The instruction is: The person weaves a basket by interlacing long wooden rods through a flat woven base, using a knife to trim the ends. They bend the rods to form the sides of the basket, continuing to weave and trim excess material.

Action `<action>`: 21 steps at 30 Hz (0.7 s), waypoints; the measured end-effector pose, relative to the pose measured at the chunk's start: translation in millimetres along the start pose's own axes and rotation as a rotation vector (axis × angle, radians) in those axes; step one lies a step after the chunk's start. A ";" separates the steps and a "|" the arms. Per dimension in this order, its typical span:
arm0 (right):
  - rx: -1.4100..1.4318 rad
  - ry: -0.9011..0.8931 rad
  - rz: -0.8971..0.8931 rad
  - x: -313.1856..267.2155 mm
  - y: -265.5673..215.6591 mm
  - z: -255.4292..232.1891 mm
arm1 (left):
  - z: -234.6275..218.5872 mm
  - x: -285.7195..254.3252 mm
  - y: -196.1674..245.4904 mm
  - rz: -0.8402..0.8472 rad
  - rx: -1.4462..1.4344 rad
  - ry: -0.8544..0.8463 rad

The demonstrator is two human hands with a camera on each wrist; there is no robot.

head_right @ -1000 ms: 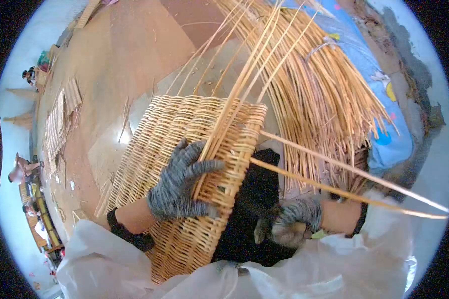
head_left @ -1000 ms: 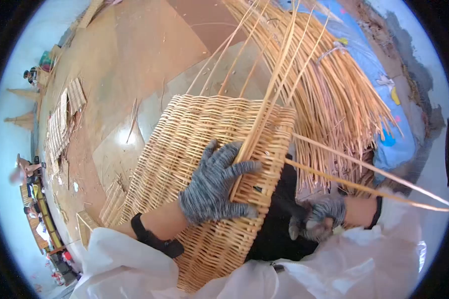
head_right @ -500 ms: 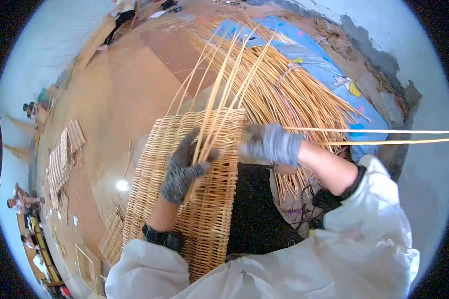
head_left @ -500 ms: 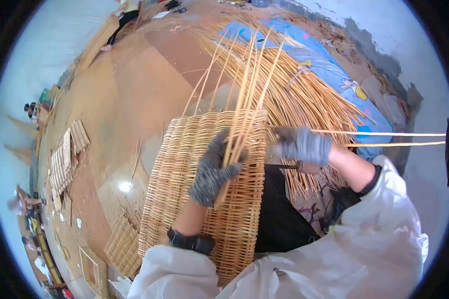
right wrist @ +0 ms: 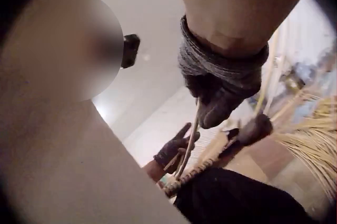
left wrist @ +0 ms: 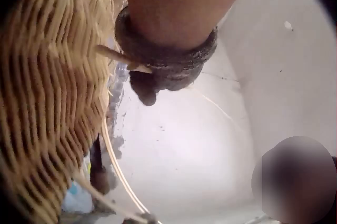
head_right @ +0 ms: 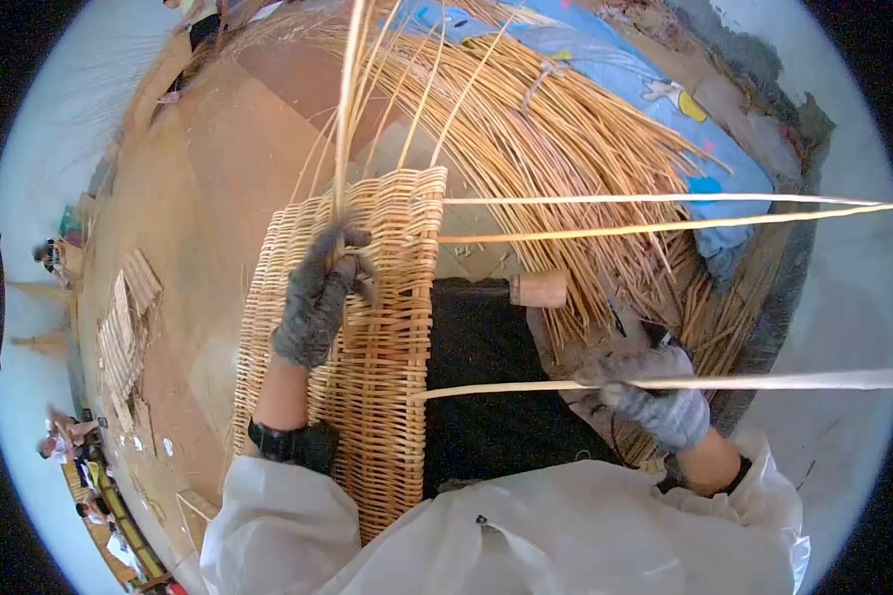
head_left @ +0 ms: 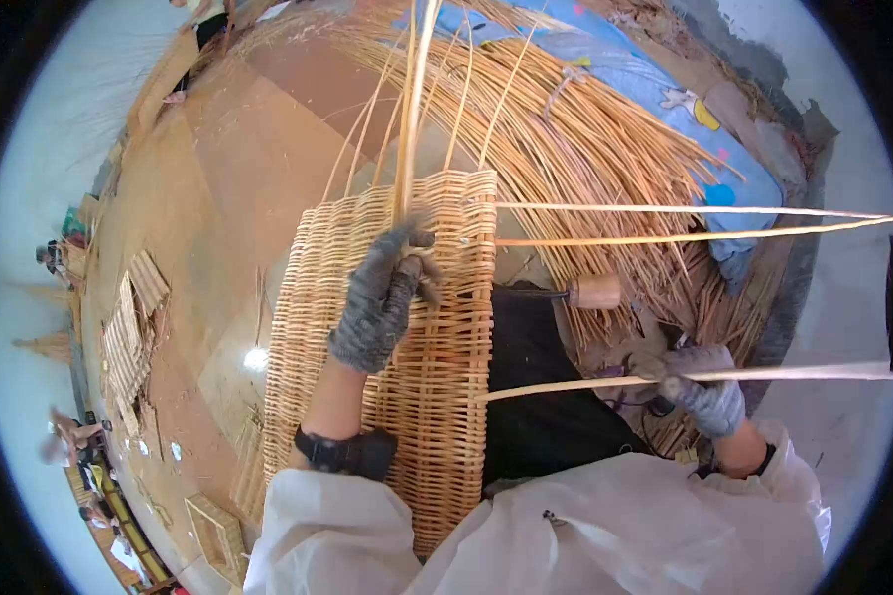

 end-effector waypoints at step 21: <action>0.552 0.472 0.306 38.1 56.9 39.5 | 12.0 4.8 -33.1 -0.088 0.597 -0.338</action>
Point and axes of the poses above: each hand's wrist, its own x-axis towards the middle knuckle, its own z-axis out of the palm, y = z × x, the point moved 6 cm from there along x, towards the middle knuckle, and after that the axes turned 8 degrees about z, right-handed, at the moved point
